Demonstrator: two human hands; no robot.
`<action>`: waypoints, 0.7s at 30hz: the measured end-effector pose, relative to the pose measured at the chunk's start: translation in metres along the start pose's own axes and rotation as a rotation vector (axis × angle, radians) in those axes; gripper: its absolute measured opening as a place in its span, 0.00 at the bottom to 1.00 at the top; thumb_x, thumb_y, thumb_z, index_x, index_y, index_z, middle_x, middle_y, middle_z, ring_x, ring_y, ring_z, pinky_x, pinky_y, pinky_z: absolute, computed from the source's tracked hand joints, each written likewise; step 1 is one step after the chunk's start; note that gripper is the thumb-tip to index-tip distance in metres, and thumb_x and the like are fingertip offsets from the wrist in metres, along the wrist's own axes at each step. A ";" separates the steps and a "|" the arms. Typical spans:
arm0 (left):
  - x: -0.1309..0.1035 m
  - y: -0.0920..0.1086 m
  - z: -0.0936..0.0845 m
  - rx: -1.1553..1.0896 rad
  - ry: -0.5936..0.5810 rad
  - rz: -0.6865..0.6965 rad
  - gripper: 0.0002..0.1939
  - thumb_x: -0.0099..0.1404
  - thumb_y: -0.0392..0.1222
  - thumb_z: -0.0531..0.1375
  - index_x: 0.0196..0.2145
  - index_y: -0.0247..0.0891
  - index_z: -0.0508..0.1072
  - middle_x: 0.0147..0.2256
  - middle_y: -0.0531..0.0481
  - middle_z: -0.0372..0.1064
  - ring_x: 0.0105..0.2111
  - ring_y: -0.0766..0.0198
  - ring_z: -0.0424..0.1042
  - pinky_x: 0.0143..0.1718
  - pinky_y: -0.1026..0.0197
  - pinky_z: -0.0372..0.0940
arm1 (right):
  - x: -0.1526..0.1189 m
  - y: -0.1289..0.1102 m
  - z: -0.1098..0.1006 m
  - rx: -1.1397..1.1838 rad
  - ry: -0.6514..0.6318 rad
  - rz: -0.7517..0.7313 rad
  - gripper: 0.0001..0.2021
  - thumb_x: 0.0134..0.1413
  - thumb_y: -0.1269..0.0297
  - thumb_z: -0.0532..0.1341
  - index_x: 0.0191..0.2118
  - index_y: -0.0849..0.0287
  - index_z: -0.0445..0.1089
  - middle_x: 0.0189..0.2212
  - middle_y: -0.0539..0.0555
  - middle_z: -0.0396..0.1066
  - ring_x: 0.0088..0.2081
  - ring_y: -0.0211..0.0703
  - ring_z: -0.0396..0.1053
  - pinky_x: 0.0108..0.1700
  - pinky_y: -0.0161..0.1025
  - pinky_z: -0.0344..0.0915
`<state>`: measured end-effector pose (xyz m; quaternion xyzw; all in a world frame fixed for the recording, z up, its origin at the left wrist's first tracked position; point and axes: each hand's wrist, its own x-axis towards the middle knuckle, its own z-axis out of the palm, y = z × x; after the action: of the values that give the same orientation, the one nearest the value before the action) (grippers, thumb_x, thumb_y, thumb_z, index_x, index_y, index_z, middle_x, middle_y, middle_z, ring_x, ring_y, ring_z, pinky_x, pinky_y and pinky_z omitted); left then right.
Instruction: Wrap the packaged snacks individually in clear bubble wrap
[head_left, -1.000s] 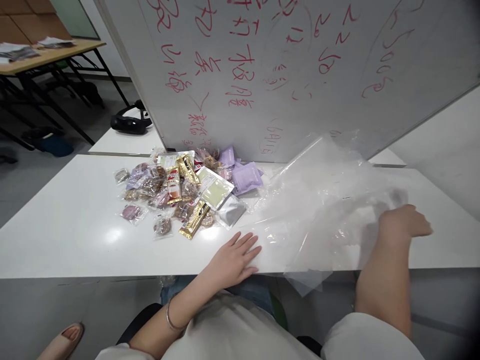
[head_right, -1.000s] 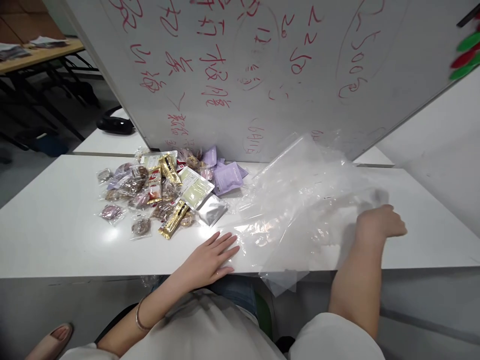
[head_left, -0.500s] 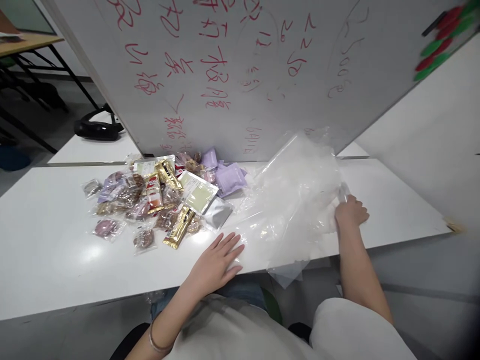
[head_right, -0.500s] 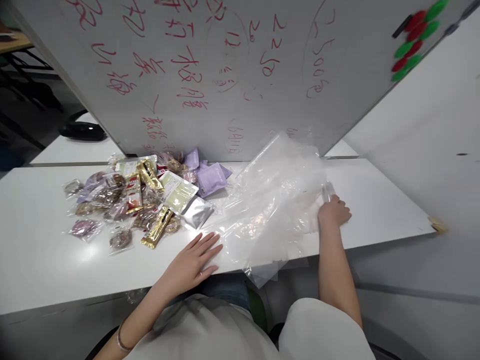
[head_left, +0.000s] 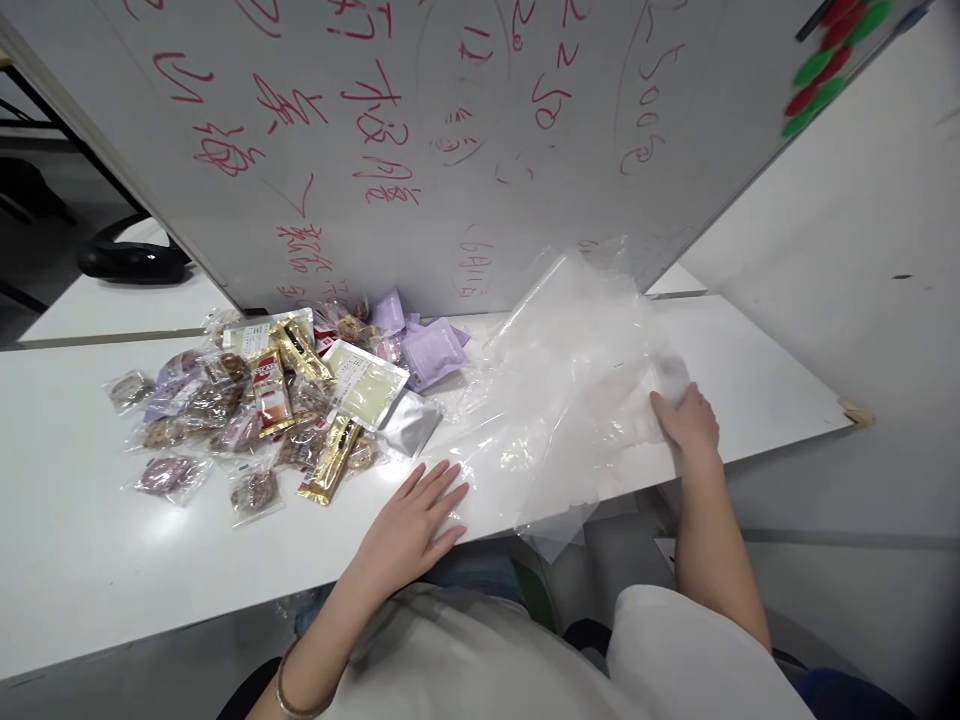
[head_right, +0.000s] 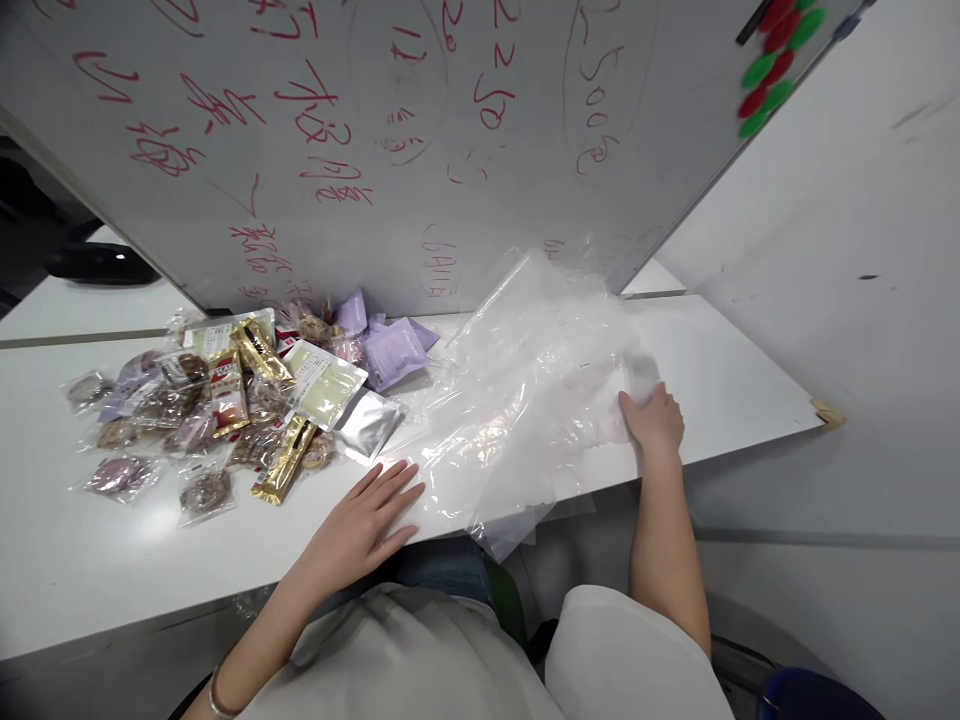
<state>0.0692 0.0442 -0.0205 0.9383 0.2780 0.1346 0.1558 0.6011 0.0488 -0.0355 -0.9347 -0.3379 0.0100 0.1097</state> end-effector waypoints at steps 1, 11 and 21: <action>0.000 0.000 0.000 0.003 -0.006 0.000 0.26 0.73 0.51 0.52 0.66 0.46 0.59 0.67 0.47 0.54 0.68 0.52 0.53 0.68 0.42 0.51 | -0.001 0.002 0.003 -0.014 -0.011 -0.026 0.41 0.62 0.46 0.51 0.69 0.77 0.45 0.63 0.79 0.54 0.64 0.67 0.54 0.63 0.55 0.50; 0.000 0.000 0.001 0.011 -0.008 -0.003 0.26 0.73 0.52 0.52 0.66 0.46 0.59 0.67 0.47 0.53 0.68 0.51 0.52 0.67 0.42 0.52 | 0.035 -0.012 0.000 -0.036 -0.083 -0.096 0.33 0.66 0.57 0.43 0.69 0.76 0.45 0.65 0.76 0.50 0.67 0.59 0.47 0.66 0.47 0.42; -0.016 0.003 -0.009 -0.234 0.197 -0.106 0.17 0.74 0.39 0.50 0.56 0.45 0.71 0.55 0.45 0.71 0.60 0.56 0.67 0.62 0.48 0.64 | -0.031 -0.061 -0.052 0.043 0.235 -0.168 0.47 0.57 0.49 0.58 0.72 0.72 0.38 0.71 0.74 0.32 0.72 0.66 0.27 0.70 0.58 0.30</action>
<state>0.0546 0.0351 -0.0140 0.8801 0.3233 0.2489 0.2428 0.5434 0.0641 0.0269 -0.8953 -0.3994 -0.1016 0.1690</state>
